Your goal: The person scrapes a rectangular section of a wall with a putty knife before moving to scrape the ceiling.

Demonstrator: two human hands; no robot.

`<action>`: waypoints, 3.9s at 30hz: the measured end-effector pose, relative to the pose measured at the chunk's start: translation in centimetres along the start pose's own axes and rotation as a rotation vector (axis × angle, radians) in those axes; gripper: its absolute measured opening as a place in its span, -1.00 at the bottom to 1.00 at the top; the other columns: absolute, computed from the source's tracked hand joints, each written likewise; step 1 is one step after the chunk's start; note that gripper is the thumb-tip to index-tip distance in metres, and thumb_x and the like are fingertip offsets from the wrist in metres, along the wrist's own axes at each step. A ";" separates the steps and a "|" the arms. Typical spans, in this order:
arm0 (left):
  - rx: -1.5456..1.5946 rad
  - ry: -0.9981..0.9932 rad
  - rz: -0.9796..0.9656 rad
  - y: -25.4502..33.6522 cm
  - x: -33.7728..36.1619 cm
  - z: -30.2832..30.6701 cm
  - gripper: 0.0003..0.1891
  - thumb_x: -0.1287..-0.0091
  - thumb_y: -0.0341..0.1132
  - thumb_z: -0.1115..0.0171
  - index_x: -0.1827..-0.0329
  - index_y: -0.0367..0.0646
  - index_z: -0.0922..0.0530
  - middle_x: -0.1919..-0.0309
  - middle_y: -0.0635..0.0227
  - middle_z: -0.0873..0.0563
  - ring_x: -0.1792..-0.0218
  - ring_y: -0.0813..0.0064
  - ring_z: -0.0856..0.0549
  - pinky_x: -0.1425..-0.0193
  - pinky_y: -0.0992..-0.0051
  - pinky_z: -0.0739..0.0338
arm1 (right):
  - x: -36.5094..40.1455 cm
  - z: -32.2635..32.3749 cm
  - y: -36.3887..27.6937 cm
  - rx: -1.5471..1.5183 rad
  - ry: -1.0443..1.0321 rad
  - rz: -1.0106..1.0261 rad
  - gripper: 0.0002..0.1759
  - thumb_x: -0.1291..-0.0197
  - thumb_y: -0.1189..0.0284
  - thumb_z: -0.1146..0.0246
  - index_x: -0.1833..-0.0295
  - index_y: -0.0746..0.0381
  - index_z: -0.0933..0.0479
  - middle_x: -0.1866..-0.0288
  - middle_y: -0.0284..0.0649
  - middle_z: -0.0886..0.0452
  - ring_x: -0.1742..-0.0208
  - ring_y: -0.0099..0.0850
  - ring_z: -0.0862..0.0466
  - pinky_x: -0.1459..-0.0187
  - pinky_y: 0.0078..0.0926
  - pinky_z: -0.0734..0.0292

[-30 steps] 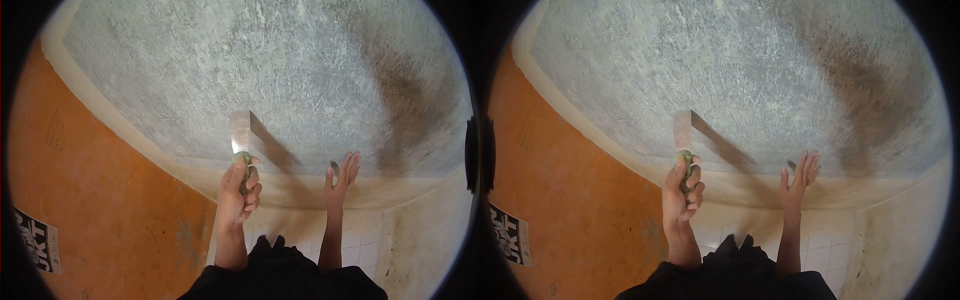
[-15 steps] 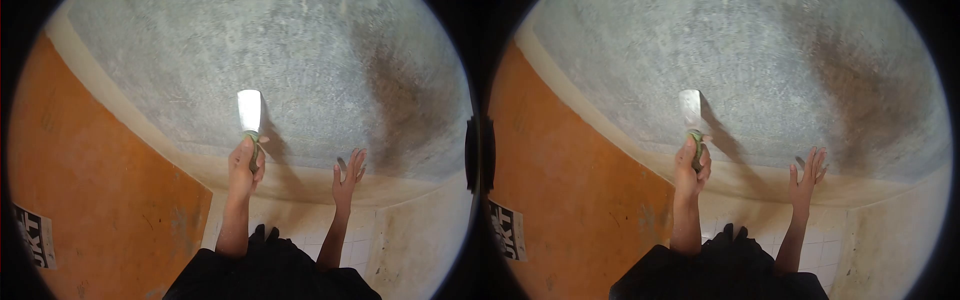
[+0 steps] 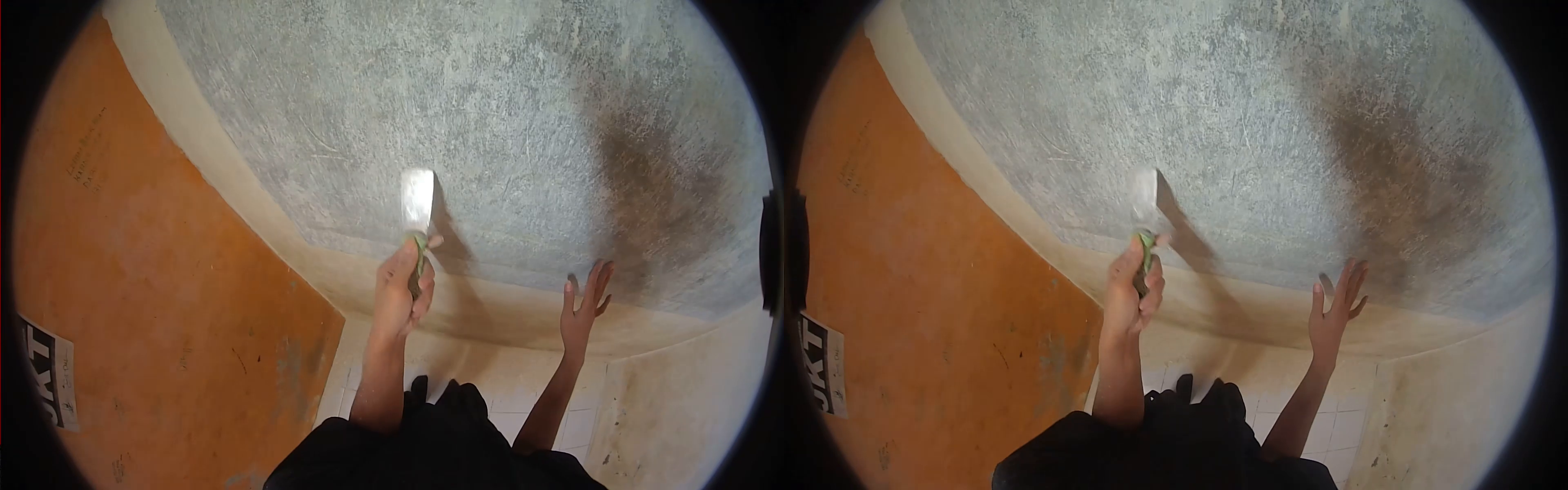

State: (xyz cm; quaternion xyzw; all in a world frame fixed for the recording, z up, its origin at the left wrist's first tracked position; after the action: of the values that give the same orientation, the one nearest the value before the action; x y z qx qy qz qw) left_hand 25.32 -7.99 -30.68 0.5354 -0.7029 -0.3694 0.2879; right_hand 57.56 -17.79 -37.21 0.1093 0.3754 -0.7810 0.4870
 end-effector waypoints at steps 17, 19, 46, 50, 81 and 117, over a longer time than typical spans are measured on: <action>-0.089 -0.013 -0.013 2.4 0.0 0.4 -0.42 -0.62 0.06 0.01 -0.29 -0.39 -0.47 0.60 0.57 -0.39 0.79 0.81 -0.20 0.78 0.71 -0.03 | -0.2 -1.6 -0.1 0.039 0.074 -0.037 -0.16 -0.53 -0.01 0.00 -0.71 0.07 0.14 -0.77 -0.10 0.24 -0.75 -0.12 0.25 -0.58 0.24 0.40; -0.125 0.006 -0.041 3.9 -0.2 0.2 -0.42 -0.62 0.05 0.01 -0.29 -0.38 -0.48 0.60 0.57 -0.39 0.79 0.80 -0.21 0.78 0.70 -0.04 | 0.3 -1.6 -0.3 0.046 0.081 -0.010 -0.15 -0.52 -0.02 0.00 -0.71 0.07 0.14 -0.76 -0.08 0.25 -0.75 -0.11 0.25 -0.58 0.24 0.40; -0.224 0.090 -0.217 -1.4 -1.0 -1.7 -0.68 -0.63 -0.10 -0.05 -0.03 -0.22 -0.54 0.31 0.41 -0.62 0.31 0.62 -0.61 0.21 0.64 -0.47 | 3.2 -2.8 -15.1 -0.702 -0.045 0.259 -0.38 -0.45 0.36 -0.17 -0.52 0.39 -0.26 -0.37 0.09 -0.45 -0.34 -0.05 -0.52 -0.30 -0.17 -0.46; -0.223 0.153 -0.195 -1.8 -1.1 -0.5 -0.72 -0.59 -0.19 -0.15 -0.04 -0.27 -0.61 0.10 0.30 -0.63 0.09 0.55 -0.62 0.01 0.58 -0.48 | 4.7 -5.9 -21.6 -1.000 -0.265 0.220 -0.27 -0.37 0.45 -0.23 -0.56 0.44 -0.14 -0.37 0.17 -0.41 -0.25 0.03 -0.55 -0.26 -0.10 -0.48; -1.083 0.083 -0.640 9.4 -6.3 13.3 -0.22 -0.62 -0.08 -0.01 -0.69 -0.18 0.19 -0.63 -0.23 0.34 -0.66 -0.11 0.31 -0.66 0.02 0.22 | 4.1 -3.3 -31.9 -0.196 0.288 0.089 -0.36 -0.23 0.49 -0.40 -0.43 -0.11 -0.52 0.51 -0.29 -0.39 0.63 -0.37 -0.47 0.57 -0.37 -0.44; -1.069 0.121 -0.709 8.6 -5.3 13.3 -0.22 -0.61 -0.15 -0.04 -0.67 -0.29 0.16 -0.66 -0.09 0.13 -0.68 0.08 0.15 -0.70 0.21 0.18 | 6.7 -3.3 -25.4 -0.198 0.263 -0.072 -0.45 -0.28 0.54 -0.35 -0.38 -0.01 -0.57 0.58 -0.24 -0.38 0.63 -0.35 -0.41 0.53 -0.35 -0.38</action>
State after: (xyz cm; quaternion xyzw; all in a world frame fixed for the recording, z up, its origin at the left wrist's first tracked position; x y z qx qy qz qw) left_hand 11.42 1.25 -31.07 0.5378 -0.1848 -0.7106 0.4143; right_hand 32.17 -13.85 -30.95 0.1487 0.5148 -0.7360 0.4137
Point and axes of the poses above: each hand's wrist, its own x-axis away from the middle knuckle, its own z-axis out of the back of the hand, y = z × x, the point moved 4 cm from there along -x, towards the middle knuckle
